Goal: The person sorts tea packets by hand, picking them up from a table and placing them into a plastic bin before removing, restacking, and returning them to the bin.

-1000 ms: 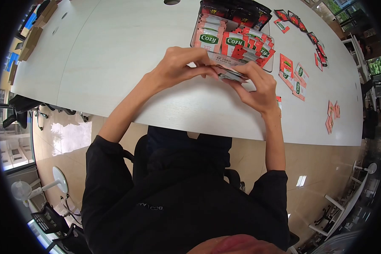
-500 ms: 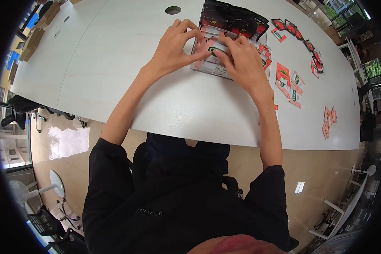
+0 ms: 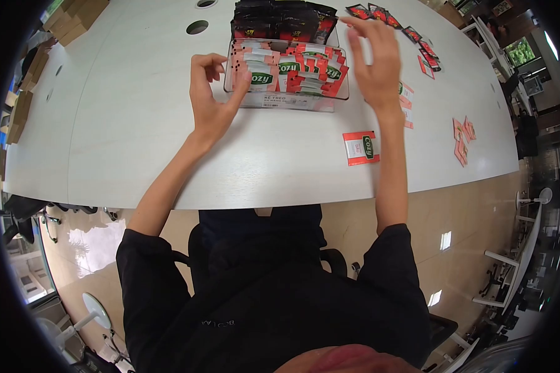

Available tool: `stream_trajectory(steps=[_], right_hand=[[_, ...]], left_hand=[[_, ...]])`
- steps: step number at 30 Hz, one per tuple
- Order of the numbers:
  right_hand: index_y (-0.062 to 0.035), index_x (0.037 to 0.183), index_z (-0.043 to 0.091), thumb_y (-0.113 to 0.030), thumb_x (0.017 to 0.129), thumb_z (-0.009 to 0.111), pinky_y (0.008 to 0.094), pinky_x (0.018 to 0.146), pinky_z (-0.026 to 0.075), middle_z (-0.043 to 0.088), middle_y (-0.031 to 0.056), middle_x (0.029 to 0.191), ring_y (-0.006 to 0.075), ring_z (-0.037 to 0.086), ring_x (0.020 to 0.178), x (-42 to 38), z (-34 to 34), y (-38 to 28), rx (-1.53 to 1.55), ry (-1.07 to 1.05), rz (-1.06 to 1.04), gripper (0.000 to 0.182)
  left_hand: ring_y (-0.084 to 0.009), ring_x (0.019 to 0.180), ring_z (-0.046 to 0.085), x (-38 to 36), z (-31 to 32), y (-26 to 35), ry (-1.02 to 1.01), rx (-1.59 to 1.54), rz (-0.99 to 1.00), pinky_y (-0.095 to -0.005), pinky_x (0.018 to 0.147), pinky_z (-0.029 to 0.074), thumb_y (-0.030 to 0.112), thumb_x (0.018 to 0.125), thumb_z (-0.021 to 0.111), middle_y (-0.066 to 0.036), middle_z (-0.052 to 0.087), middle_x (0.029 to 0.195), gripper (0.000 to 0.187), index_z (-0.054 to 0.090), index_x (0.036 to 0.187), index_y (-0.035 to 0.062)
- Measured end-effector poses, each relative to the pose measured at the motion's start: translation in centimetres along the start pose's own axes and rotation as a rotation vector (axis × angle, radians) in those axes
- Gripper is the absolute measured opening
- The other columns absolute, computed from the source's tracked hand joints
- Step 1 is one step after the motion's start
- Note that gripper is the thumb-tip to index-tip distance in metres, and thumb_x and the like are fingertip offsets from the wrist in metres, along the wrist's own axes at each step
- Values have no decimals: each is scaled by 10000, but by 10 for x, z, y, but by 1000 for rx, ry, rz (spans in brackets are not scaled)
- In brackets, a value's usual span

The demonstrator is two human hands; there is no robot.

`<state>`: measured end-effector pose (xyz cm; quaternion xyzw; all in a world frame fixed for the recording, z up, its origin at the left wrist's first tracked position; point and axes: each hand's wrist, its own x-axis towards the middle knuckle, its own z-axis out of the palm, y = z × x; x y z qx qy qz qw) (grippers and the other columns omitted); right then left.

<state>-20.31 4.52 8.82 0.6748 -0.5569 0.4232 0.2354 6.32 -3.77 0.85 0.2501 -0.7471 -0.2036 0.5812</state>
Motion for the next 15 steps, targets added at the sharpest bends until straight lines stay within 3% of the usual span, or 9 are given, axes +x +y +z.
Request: stream_trajectory(steps=[1,3,4,7,9,10,12,13,15], right_hand=[[-122,1139,732,-224,1011,613,399,814,470,666,51,1041,253,609,978,-8,-13,22,-33,24,39,203],[-125,1165,723,-213,1013,615,415,888,498,669,77,1133,261,615,1055,-32,-43,60,-22,-125,397,206],[-125,1165,723,-213,1013,615,415,888,498,669,77,1133,261,615,1055,-55,-54,86,-31,-126,393,206],[-131,1278,686,-265,955,708,419,1026,489,647,96,1287,278,601,1202,-97,-78,129,4,-313,509,351],[-142,1396,619,-313,857,811,416,1135,431,588,97,1425,295,545,1329,-110,-95,127,117,-450,744,597],[-162,1452,580,-292,754,891,421,1133,434,547,108,1494,304,510,1381,-112,-99,135,178,-555,759,776],[-162,1428,597,-264,741,899,415,1115,447,573,113,1449,296,540,1337,-121,-102,145,133,-595,688,757],[-161,1404,614,-236,729,906,410,1097,461,599,119,1405,287,571,1293,-122,-103,143,88,-634,606,739],[-153,1365,630,-229,714,916,399,1051,487,619,109,1351,270,593,1235,-113,-96,135,111,-611,747,714]], left_hand=[[-143,851,428,-2,2,2,21,24,68,-290,774,385,117,842,828,-34,459,963,422,529,1132,51],[-153,795,447,-4,2,5,32,29,201,-286,706,385,20,815,822,-48,487,909,417,526,1107,41],[-154,759,451,-8,1,6,-24,21,292,-284,674,381,-11,804,818,-45,504,863,421,529,1106,35],[-149,655,478,-6,1,13,-119,18,481,-286,592,387,-83,792,796,-23,539,740,413,540,1100,20],[-144,623,516,-10,3,16,-235,-76,549,-292,585,412,-100,782,789,-24,578,745,397,559,1071,46],[-144,623,516,-11,3,18,-244,-82,550,-292,585,412,-100,782,789,-24,578,745,397,559,1071,46],[-164,599,561,-18,-1,22,-523,-38,459,-316,573,442,-27,829,768,-45,610,758,301,585,1047,72],[-164,599,561,-20,2,24,-539,-40,454,-316,573,442,-27,829,768,-45,610,758,301,585,1047,72],[-220,631,605,-22,14,32,-944,5,135,-350,608,470,108,904,718,-71,642,778,179,606,1043,90]])
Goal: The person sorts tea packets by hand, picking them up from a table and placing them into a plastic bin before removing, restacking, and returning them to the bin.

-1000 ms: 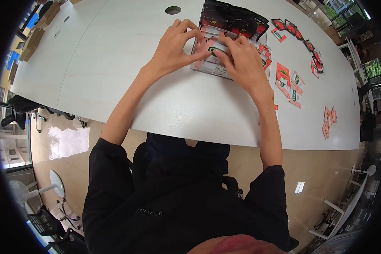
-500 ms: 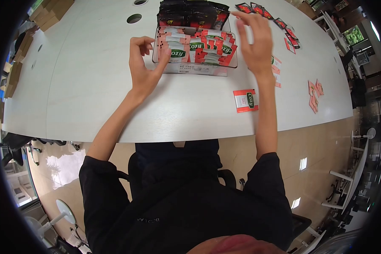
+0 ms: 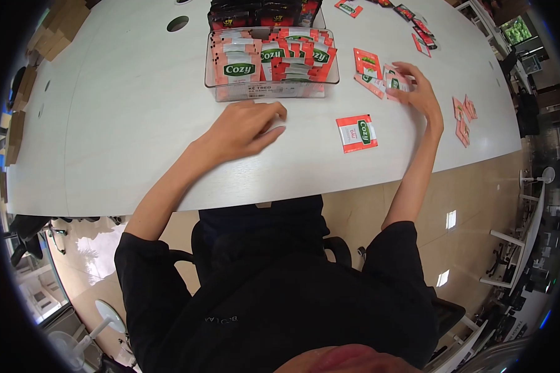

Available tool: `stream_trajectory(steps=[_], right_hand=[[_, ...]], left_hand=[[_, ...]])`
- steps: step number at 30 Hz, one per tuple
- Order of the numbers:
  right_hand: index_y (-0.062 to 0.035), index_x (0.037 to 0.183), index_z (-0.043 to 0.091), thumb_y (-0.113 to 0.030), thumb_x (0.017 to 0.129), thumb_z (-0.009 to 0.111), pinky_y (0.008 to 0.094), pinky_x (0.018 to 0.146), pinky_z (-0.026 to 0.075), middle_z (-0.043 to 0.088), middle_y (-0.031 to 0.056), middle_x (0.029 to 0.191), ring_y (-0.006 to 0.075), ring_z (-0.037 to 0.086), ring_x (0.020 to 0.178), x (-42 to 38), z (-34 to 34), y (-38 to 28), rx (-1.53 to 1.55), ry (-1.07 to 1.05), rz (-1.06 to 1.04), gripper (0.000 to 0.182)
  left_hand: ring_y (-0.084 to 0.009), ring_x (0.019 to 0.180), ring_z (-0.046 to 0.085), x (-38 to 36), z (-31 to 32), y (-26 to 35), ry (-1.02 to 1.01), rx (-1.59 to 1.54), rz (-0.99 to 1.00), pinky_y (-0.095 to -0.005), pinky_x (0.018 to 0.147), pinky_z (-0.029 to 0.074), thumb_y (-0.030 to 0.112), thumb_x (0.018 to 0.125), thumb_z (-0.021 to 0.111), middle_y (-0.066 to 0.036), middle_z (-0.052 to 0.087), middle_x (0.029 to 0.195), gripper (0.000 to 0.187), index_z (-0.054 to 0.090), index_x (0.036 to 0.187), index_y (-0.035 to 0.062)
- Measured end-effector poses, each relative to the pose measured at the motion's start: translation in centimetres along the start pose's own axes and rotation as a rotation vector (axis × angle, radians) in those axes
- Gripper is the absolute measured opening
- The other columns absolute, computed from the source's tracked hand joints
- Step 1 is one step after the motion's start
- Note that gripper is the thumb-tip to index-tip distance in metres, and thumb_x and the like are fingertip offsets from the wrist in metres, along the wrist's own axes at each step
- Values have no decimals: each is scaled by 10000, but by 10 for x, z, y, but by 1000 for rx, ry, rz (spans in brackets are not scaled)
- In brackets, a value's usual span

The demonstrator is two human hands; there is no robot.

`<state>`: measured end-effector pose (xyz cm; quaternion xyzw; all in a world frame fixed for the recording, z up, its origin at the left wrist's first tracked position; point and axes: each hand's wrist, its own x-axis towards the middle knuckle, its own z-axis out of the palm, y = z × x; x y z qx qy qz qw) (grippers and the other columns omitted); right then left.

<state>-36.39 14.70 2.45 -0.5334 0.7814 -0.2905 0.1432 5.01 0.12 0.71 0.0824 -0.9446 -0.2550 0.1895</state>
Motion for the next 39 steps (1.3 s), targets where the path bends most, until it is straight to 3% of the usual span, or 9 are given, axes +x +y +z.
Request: stream_trajectory(steps=[8,11,13,20,25,26,29,34,39], right_hand=[[-54,1204,661,-239,781,883,346,756,562,673,84,1142,193,664,902,2,22,-47,22,-52,94,512],[-26,1156,660,-243,847,840,308,635,532,691,70,1006,144,644,742,4,27,-51,-27,6,-164,419],[-21,1121,657,-221,895,797,291,592,506,686,51,895,113,624,704,-1,24,-68,99,-40,20,333],[-30,1077,673,-149,954,728,310,670,494,668,70,881,123,608,763,5,36,-66,73,234,-231,180],[-53,1066,698,-71,915,768,330,789,495,653,70,986,131,598,918,4,42,-81,-110,585,-634,168],[-53,1066,698,-71,915,768,330,789,495,653,70,986,131,598,918,5,43,-90,-105,579,-647,168],[0,1106,656,-86,908,796,277,833,495,673,49,1026,132,628,980,-2,56,-138,759,412,-614,258],[-90,1219,631,-161,945,734,252,655,503,690,33,965,114,662,899,8,89,-235,528,128,-657,301],[-98,1158,686,-109,897,710,371,852,456,709,46,965,245,619,951,23,133,-248,213,282,-857,262]], left_hand=[[-283,738,658,-1,1,-1,23,53,46,-401,728,502,215,975,649,-92,675,810,157,609,1054,85],[-286,747,660,0,1,0,23,44,58,-406,729,503,223,985,641,-91,677,821,157,608,1051,85],[-290,770,660,0,-1,2,-7,65,52,-410,729,501,224,991,633,-94,680,853,157,604,1043,80],[-308,807,657,-2,4,-3,32,55,70,-424,738,504,231,998,621,-102,677,891,172,586,1042,68],[-326,818,656,-2,5,-3,-13,62,65,-429,756,512,236,1005,607,-109,681,908,173,573,1054,74],[-326,818,656,-2,5,-4,-3,67,55,-429,756,512,236,1005,607,-109,681,908,173,573,1054,74],[-333,832,659,-3,6,-6,22,45,89,-434,762,514,231,1005,602,-112,684,918,173,568,1069,74],[-343,863,665,-2,7,-7,26,39,107,-454,784,520,235,997,608,-117,689,930,182,574,1078,75],[-347,883,671,-2,9,-6,23,62,84,-462,797,529,242,998,608,-130,694,942,194,588,1081,68]])
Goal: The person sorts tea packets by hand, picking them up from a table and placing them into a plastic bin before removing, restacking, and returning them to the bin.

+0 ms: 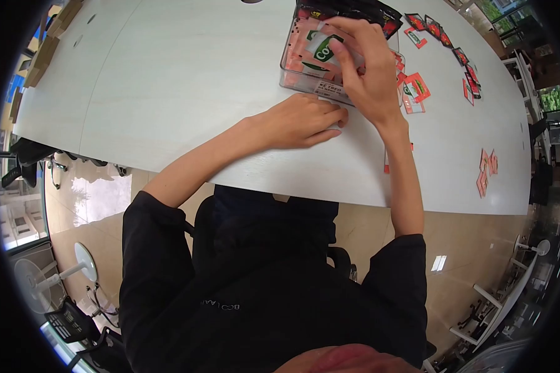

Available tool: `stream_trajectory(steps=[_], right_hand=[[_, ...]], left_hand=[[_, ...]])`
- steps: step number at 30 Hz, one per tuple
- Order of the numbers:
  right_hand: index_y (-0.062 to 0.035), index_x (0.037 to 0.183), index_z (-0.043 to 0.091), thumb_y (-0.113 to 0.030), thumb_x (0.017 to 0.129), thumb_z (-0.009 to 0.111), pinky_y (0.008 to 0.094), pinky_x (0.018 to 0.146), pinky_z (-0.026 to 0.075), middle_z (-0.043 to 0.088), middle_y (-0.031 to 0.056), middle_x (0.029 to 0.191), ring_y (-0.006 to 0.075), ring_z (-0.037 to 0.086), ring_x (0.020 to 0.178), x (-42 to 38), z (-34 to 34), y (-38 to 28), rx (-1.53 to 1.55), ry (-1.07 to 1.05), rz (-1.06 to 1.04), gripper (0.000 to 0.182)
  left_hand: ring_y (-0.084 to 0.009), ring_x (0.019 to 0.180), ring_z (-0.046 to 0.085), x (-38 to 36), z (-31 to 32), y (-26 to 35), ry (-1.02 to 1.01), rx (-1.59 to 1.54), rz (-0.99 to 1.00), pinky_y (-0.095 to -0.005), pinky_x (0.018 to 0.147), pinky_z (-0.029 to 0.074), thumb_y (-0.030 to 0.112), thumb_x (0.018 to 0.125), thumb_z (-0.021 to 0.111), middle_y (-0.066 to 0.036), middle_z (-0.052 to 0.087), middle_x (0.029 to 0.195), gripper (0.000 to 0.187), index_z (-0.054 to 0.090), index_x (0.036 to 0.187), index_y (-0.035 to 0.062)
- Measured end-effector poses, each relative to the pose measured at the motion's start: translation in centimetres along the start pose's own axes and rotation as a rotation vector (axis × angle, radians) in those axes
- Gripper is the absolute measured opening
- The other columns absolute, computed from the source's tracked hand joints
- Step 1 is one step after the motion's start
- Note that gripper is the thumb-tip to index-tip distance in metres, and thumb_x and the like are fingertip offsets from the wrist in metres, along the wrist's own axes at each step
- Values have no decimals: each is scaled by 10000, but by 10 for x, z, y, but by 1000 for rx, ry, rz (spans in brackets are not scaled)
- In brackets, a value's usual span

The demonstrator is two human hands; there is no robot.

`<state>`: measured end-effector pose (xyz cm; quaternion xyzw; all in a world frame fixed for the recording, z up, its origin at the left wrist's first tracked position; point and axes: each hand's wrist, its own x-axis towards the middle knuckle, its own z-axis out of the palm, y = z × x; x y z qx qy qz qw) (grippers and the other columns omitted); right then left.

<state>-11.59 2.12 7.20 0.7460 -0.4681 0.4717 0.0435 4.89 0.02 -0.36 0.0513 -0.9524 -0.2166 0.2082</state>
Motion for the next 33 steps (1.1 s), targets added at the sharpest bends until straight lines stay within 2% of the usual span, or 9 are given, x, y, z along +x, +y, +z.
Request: stream_trajectory(steps=[4,10,17,19,22,26,29,31,33], right_hand=[[-115,957,744,-169,881,755,370,860,380,732,-17,952,199,591,968,-13,0,4,-230,57,-66,94],[-97,943,749,-142,862,774,369,799,405,659,-13,864,197,564,886,-23,-1,1,-250,93,-38,96],[-118,1008,751,-48,840,741,387,817,420,644,-10,910,216,544,922,-28,-4,4,-118,15,26,183],[-136,1055,753,-34,830,733,368,820,409,655,-24,943,216,536,968,-28,-2,9,-257,58,-127,248],[-171,1077,769,-37,830,734,350,819,397,659,-35,963,206,531,997,-26,-3,3,-324,57,-171,283],[-201,1087,780,-36,812,751,345,813,380,666,-45,954,190,536,979,-27,-4,6,-363,89,-214,322],[-202,1094,783,-28,815,761,331,753,438,683,-30,944,176,585,886,-29,-8,6,-362,116,-204,329],[-165,1084,779,-13,828,758,301,636,490,703,-5,938,166,620,761,-30,-6,3,-121,186,-51,299],[-147,1069,776,-16,835,760,286,583,495,708,7,939,166,627,726,-29,-6,2,-100,177,-20,269]], left_hand=[[-349,889,672,0,-1,2,-27,29,5,-461,799,533,252,1001,603,-143,696,940,215,600,1101,62],[-355,885,669,0,0,1,-19,28,13,-464,809,532,261,1004,599,-149,705,940,235,608,1122,58],[-355,896,667,2,-3,3,-54,23,-17,-464,816,531,264,1004,600,-147,709,954,240,620,1112,51],[-355,897,668,1,-3,4,-60,35,-28,-463,820,533,264,1001,604,-146,710,957,246,623,1118,49],[-335,812,666,-1,4,-1,53,57,65,-444,775,518,215,975,625,-112,683,926,190,562,1046,50],[-329,848,669,0,3,0,57,37,67,-442,786,518,213,980,620,-108,679,935,185,556,1049,54],[-326,881,671,1,-3,3,18,19,45,-442,797,518,213,985,614,-99,674,943,178,551,1054,61],[-357,921,674,2,-6,5,-56,-24,-28,-461,836,533,263,1006,601,-131,710,991,214,600,1102,71],[-355,922,675,1,-4,4,-41,-24,-16,-461,834,533,260,1005,602,-131,709,985,210,597,1095,70]])
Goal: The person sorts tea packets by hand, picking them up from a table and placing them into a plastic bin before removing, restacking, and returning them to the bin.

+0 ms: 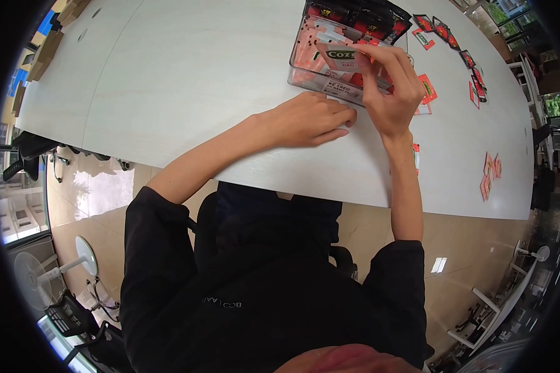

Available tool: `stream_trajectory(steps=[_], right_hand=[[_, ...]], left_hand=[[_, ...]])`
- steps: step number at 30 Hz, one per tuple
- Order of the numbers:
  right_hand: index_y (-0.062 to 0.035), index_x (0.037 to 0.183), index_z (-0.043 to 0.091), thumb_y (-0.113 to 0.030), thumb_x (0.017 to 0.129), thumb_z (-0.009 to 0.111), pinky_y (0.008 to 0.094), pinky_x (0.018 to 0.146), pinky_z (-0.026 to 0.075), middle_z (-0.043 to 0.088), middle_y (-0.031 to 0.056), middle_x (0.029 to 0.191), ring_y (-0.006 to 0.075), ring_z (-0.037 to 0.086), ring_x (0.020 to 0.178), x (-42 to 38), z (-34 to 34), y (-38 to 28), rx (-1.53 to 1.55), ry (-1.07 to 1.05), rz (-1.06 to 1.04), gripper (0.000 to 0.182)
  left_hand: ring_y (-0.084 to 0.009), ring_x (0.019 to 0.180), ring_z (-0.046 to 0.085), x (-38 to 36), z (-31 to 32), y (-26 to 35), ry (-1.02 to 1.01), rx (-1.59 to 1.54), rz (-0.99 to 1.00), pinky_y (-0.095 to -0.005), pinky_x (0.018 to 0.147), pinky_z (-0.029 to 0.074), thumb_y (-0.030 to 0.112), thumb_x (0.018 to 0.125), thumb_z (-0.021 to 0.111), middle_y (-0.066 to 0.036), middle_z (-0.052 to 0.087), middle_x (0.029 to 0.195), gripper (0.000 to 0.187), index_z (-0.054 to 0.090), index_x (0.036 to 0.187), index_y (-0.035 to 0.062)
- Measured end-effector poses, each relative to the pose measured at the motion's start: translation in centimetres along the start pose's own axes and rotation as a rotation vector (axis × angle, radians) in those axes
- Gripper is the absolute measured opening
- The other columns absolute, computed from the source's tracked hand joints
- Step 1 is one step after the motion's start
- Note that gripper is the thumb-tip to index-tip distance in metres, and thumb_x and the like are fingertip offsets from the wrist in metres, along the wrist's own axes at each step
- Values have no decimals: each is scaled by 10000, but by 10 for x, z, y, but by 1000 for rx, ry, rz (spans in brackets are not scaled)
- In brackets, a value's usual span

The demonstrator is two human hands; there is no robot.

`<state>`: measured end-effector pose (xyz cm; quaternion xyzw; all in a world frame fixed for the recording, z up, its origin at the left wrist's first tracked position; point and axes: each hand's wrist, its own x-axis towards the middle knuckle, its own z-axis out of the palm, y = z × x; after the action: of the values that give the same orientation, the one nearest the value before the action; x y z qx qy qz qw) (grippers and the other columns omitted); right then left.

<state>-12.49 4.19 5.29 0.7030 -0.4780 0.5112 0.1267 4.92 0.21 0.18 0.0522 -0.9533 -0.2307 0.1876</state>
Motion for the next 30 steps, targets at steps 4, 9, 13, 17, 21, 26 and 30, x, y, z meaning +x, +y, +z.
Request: stream_trajectory(steps=[4,9,13,17,21,26,30], right_hand=[[-133,1063,776,-47,838,796,267,619,448,707,-12,914,112,613,744,-1,6,-5,123,-55,199,241],[-162,971,776,-192,851,798,336,819,407,715,-47,948,151,617,880,5,1,9,-232,-97,-134,126],[-179,938,781,-205,835,814,336,863,364,703,-62,893,140,594,850,5,-1,10,-216,-83,-148,111],[-183,925,782,-181,828,819,325,851,360,691,-75,830,142,588,832,3,-5,10,-250,-82,-175,103],[-178,911,773,-173,828,818,320,850,357,684,-77,797,136,595,838,7,-9,9,-227,-88,-145,95],[-168,894,760,-176,835,810,333,866,369,687,-70,842,139,601,875,1,-1,12,-191,-278,-223,78],[-177,920,768,-171,844,798,338,897,373,694,-65,915,138,600,936,3,-9,12,-248,-274,-213,82]], left_hand=[[-350,920,679,-1,4,-4,39,27,28,-461,825,534,252,1002,608,-130,707,966,200,589,1077,67],[-336,858,672,0,5,-5,56,5,49,-445,798,524,224,991,610,-99,674,952,186,552,1061,61],[-329,872,671,-1,4,-3,51,7,42,-447,801,516,226,992,610,-105,676,943,186,546,1055,63],[-327,872,668,0,2,-1,45,31,42,-449,800,511,227,994,607,-107,676,940,185,540,1051,65],[-364,892,664,0,0,-1,2,17,1,-469,813,519,255,1006,598,-137,699,951,195,574,1086,79],[-366,875,662,0,4,-4,17,35,13,-471,797,521,256,1002,604,-139,693,924,193,578,1075,80],[-361,853,668,2,2,-2,28,11,14,-469,773,525,245,995,610,-134,687,915,196,575,1051,60]])
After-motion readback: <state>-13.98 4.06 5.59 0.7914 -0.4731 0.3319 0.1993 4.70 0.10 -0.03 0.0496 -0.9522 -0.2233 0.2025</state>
